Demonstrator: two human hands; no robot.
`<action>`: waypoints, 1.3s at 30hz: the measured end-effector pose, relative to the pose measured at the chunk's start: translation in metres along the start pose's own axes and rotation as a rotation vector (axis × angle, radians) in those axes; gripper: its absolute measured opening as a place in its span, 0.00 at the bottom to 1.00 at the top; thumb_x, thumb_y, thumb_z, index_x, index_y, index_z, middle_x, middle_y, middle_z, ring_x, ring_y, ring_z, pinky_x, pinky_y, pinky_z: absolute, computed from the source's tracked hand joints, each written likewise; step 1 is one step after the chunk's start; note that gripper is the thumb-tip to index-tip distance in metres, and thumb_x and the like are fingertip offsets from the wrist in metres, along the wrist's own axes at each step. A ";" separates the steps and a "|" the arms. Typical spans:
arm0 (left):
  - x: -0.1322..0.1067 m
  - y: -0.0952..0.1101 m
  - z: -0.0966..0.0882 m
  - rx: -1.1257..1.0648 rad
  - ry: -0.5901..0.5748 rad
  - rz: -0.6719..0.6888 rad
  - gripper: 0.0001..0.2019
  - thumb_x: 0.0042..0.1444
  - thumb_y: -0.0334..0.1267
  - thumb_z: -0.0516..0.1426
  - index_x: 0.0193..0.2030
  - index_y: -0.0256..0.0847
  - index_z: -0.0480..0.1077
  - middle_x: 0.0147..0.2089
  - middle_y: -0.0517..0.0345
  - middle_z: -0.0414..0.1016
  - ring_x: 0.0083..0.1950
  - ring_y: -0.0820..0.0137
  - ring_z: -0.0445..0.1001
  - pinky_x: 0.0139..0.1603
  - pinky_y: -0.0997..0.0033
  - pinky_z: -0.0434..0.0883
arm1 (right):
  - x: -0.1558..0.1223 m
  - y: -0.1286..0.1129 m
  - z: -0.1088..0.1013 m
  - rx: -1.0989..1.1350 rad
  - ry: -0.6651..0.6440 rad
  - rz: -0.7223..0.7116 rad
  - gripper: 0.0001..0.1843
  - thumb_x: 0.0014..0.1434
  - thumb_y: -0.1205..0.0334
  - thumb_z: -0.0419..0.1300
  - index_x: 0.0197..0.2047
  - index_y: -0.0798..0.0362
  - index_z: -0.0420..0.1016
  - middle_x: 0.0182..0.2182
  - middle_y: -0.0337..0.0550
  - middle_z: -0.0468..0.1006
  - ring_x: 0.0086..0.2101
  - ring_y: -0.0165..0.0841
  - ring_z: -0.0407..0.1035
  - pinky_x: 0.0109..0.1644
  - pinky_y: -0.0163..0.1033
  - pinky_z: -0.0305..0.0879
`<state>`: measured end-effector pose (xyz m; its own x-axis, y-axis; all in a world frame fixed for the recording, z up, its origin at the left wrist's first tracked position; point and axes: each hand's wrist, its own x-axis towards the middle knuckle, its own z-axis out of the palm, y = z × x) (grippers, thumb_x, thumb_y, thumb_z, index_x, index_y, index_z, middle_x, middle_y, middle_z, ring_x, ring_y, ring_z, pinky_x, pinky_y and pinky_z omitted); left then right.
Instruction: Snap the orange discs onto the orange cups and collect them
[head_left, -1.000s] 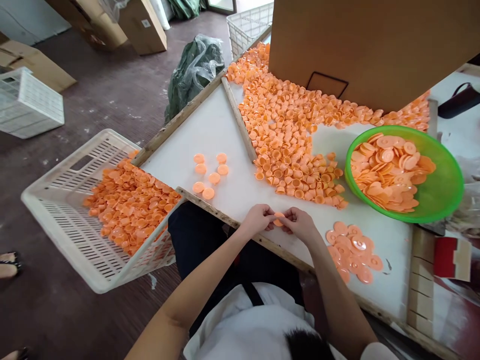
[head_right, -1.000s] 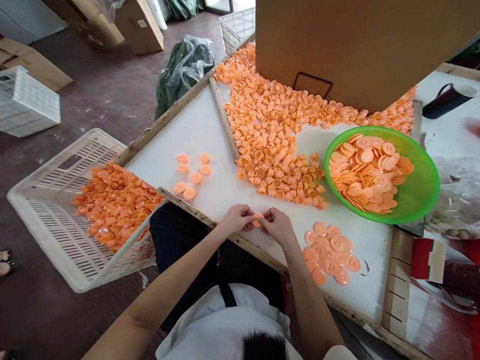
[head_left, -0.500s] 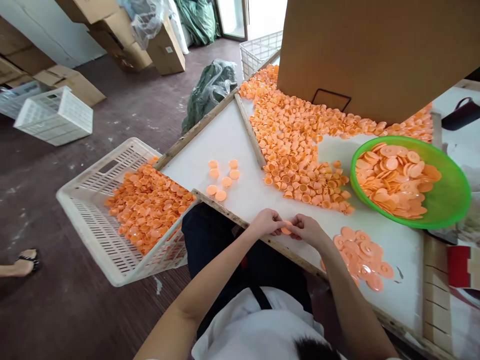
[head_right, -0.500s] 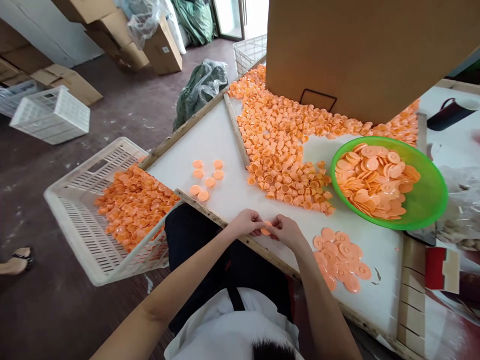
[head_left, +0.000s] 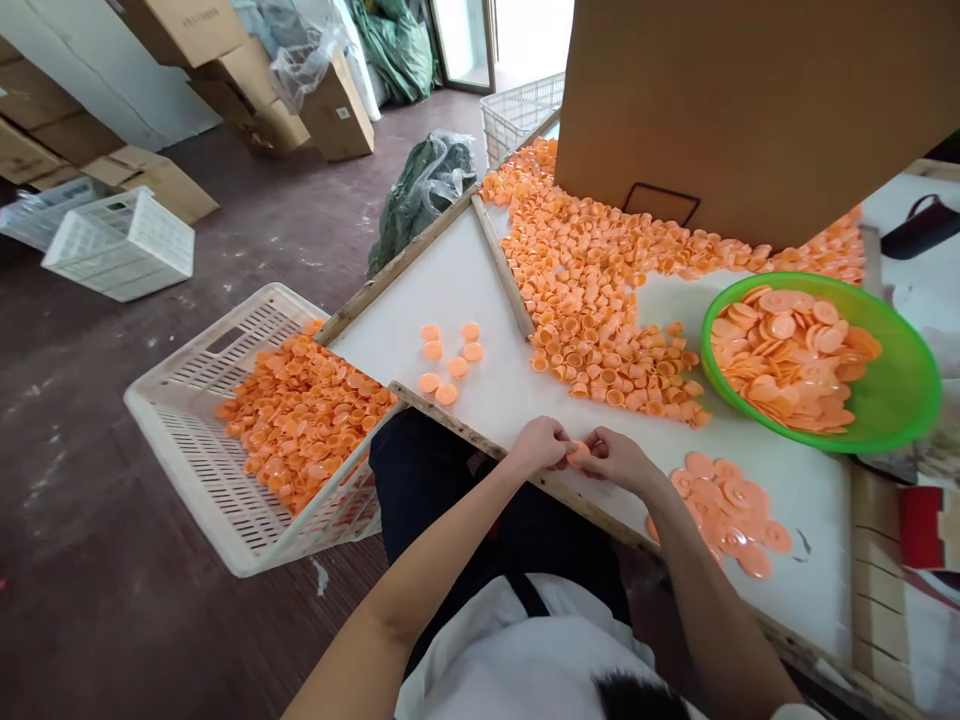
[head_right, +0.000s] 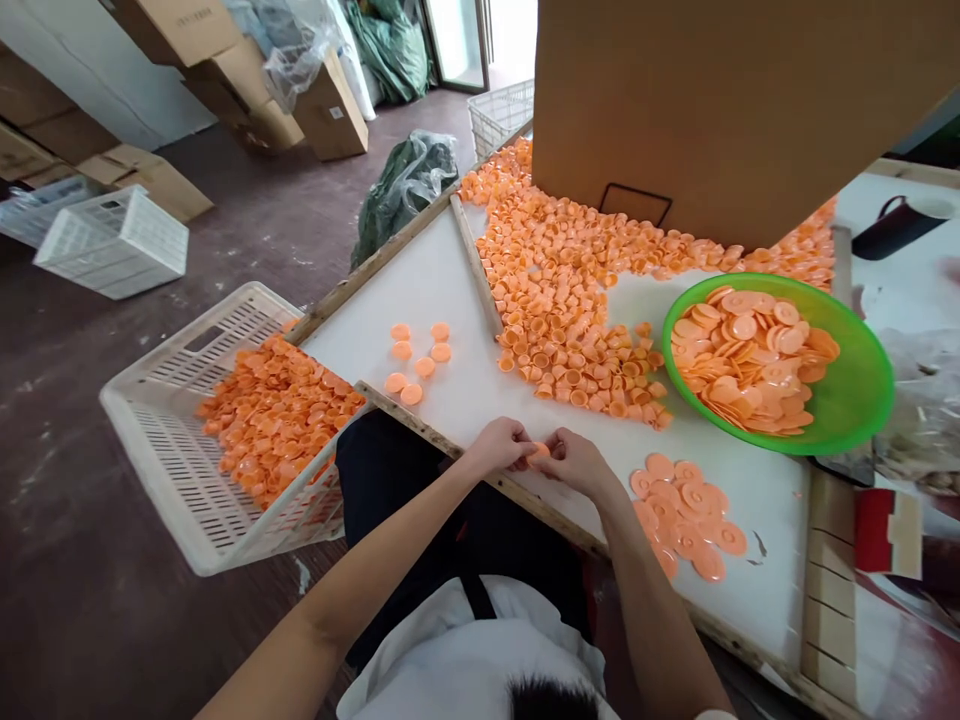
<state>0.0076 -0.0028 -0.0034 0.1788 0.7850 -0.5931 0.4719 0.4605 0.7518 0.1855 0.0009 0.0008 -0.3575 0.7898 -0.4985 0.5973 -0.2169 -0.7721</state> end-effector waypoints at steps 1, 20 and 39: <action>0.000 -0.002 0.001 -0.001 0.005 0.011 0.09 0.51 0.41 0.61 0.30 0.36 0.72 0.24 0.53 0.77 0.25 0.68 0.76 0.29 0.70 0.73 | -0.002 -0.002 0.002 -0.077 0.067 -0.011 0.14 0.50 0.53 0.66 0.33 0.51 0.67 0.24 0.38 0.76 0.25 0.32 0.68 0.27 0.35 0.58; -0.018 -0.012 -0.117 0.519 0.831 0.112 0.13 0.58 0.35 0.54 0.49 0.39 0.71 0.51 0.43 0.71 0.45 0.58 0.74 0.48 0.59 0.69 | -0.063 0.066 -0.075 -0.167 0.739 0.158 0.08 0.54 0.60 0.61 0.39 0.49 0.72 0.37 0.47 0.77 0.36 0.40 0.72 0.41 0.44 0.64; 0.055 0.032 -0.063 0.724 0.653 0.379 0.09 0.59 0.32 0.55 0.46 0.40 0.70 0.50 0.47 0.71 0.49 0.61 0.72 0.48 0.65 0.68 | -0.067 0.076 -0.097 -0.135 0.759 0.185 0.09 0.53 0.52 0.59 0.33 0.47 0.69 0.30 0.40 0.78 0.27 0.34 0.69 0.32 0.40 0.60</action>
<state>-0.0216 0.0810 0.0064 0.0233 0.9967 0.0782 0.9252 -0.0512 0.3760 0.3249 -0.0127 0.0135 0.3143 0.9337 -0.1718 0.6986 -0.3500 -0.6241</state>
